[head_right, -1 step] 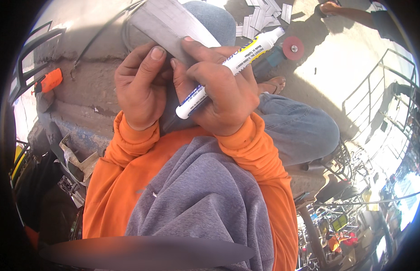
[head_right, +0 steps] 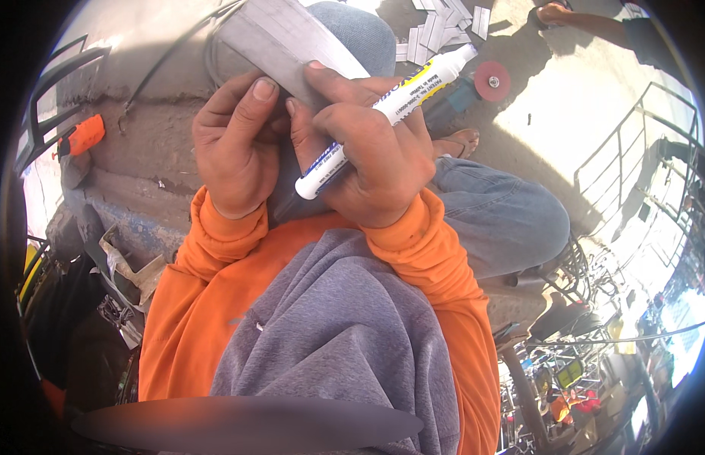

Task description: The person sits on the ground and repeatedly marks small rectangular metal pieces with a white marker. They hold each piece in one hand, draw a line, and place it down, continuing the process for multiple pieces.

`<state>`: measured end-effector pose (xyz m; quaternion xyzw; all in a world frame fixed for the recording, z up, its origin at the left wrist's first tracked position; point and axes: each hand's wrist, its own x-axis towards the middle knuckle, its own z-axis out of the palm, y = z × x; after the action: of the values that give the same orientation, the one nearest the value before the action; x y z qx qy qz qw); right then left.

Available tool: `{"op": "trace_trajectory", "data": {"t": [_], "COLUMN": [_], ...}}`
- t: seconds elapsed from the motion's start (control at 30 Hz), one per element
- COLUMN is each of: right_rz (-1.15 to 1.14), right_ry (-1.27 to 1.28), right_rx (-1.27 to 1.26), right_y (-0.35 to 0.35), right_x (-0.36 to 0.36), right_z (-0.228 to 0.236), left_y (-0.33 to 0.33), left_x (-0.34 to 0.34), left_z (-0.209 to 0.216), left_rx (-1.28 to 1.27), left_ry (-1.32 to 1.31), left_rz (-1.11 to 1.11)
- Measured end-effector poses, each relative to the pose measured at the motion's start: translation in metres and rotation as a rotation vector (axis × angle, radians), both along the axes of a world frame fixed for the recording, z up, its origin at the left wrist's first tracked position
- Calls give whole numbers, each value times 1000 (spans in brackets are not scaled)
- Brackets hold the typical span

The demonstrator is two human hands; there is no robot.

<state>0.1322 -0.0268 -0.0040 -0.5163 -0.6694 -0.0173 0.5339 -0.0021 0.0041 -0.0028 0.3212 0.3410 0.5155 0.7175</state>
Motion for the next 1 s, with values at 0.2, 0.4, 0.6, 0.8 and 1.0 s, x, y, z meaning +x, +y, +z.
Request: {"op": "trace_trajectory", "data": {"t": [0.2, 0.4, 0.6, 0.8, 1.0], "right_rz": [12, 2, 3, 16, -2], "right_ry": [6, -1, 17, 36, 15], "right_rx": [-13, -36, -52, -41, -38], "right_y": [2, 3, 3, 2, -2], "right_x": [-1, -2, -2, -1, -1], "right_z": [1, 4, 3, 1, -3], "left_y": [0, 1, 1, 10, 20], "left_x": [-2, -4, -2, -5, -7], "left_z": [0, -1, 1, 4, 7], "left_rx": [0, -2, -9, -2, 35], "left_ry": [87, 106, 122, 81, 93], "left_rz": [4, -13, 2, -68, -68]}}
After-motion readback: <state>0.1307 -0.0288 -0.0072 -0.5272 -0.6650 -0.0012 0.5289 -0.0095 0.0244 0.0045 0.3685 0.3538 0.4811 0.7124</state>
